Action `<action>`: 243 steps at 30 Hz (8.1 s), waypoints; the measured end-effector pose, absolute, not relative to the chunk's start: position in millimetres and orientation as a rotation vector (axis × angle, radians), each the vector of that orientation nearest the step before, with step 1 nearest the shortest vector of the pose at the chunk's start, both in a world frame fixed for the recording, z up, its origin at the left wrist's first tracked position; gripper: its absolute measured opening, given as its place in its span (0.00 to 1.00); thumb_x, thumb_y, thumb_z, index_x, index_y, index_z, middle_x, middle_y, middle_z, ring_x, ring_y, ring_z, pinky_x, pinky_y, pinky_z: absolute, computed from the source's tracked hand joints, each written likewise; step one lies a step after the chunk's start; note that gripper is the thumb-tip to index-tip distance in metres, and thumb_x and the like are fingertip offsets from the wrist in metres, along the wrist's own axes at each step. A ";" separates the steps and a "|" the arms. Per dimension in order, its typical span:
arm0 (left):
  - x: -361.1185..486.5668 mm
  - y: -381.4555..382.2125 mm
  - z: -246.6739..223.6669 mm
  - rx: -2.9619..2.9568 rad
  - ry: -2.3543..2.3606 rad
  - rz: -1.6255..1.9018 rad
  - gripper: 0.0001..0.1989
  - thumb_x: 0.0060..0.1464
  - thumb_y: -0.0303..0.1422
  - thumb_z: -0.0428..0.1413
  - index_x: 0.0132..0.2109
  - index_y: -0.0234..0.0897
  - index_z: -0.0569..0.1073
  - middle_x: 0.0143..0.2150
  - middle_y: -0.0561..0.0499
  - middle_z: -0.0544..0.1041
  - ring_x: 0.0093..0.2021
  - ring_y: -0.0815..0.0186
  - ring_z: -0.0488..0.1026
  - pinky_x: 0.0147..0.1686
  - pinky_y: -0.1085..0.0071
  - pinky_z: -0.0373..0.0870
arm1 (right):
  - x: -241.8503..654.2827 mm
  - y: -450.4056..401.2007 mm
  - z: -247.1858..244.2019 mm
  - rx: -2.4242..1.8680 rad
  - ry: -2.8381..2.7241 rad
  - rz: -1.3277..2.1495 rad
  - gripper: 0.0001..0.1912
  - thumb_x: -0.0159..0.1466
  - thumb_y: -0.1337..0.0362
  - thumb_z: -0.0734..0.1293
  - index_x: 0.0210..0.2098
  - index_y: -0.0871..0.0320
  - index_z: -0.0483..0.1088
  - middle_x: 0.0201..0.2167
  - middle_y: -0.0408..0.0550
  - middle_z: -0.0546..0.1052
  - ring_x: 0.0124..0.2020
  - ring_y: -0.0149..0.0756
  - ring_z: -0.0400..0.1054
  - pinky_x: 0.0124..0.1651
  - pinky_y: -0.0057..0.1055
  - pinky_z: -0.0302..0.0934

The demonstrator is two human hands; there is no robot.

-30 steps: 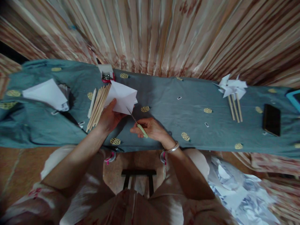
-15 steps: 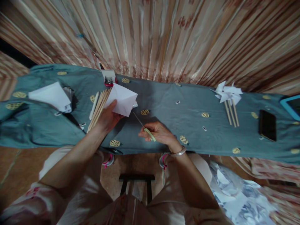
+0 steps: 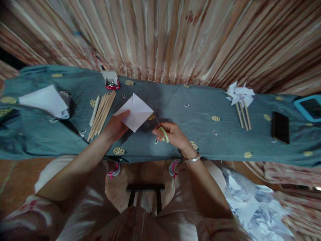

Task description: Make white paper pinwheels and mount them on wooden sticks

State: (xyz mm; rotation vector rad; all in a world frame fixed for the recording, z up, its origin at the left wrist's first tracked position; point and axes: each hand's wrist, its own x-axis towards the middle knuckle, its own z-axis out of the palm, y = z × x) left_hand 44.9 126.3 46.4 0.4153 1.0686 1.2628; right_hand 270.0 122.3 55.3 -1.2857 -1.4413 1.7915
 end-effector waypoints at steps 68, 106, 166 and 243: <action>43.4 118.8 49.6 0.317 0.933 1.239 0.16 0.67 0.32 0.47 0.54 0.27 0.72 0.42 0.41 0.82 0.43 0.59 0.80 0.52 0.57 0.75 | 242.2 108.0 60.8 -1.197 -1.648 2.037 0.24 0.55 0.42 0.72 0.32 0.58 0.70 0.22 0.43 0.75 0.22 0.29 0.65 0.24 0.27 0.60; 50.9 111.9 45.0 0.320 0.875 1.197 0.11 0.64 0.30 0.50 0.51 0.31 0.71 0.39 0.43 0.82 0.42 0.59 0.80 0.50 0.57 0.75 | 238.2 107.5 54.9 -1.225 -1.565 2.024 0.24 0.53 0.44 0.75 0.28 0.59 0.71 0.17 0.39 0.72 0.19 0.24 0.63 0.23 0.23 0.57; 56.5 108.6 40.5 0.304 0.944 1.175 0.10 0.63 0.30 0.53 0.49 0.37 0.74 0.42 0.44 0.82 0.46 0.56 0.79 0.47 0.58 0.77 | 236.6 108.4 47.3 -1.206 -1.487 2.010 0.25 0.49 0.43 0.77 0.26 0.59 0.70 0.16 0.37 0.71 0.17 0.24 0.62 0.23 0.24 0.59; 66.8 100.3 44.2 0.329 0.881 1.036 0.19 0.66 0.31 0.49 0.61 0.31 0.67 0.47 0.40 0.81 0.47 0.54 0.80 0.51 0.52 0.76 | 308.7 94.2 65.3 -2.128 -2.291 0.313 0.23 0.64 0.60 0.69 0.55 0.66 0.68 0.39 0.59 0.83 0.41 0.51 0.78 0.38 0.34 0.62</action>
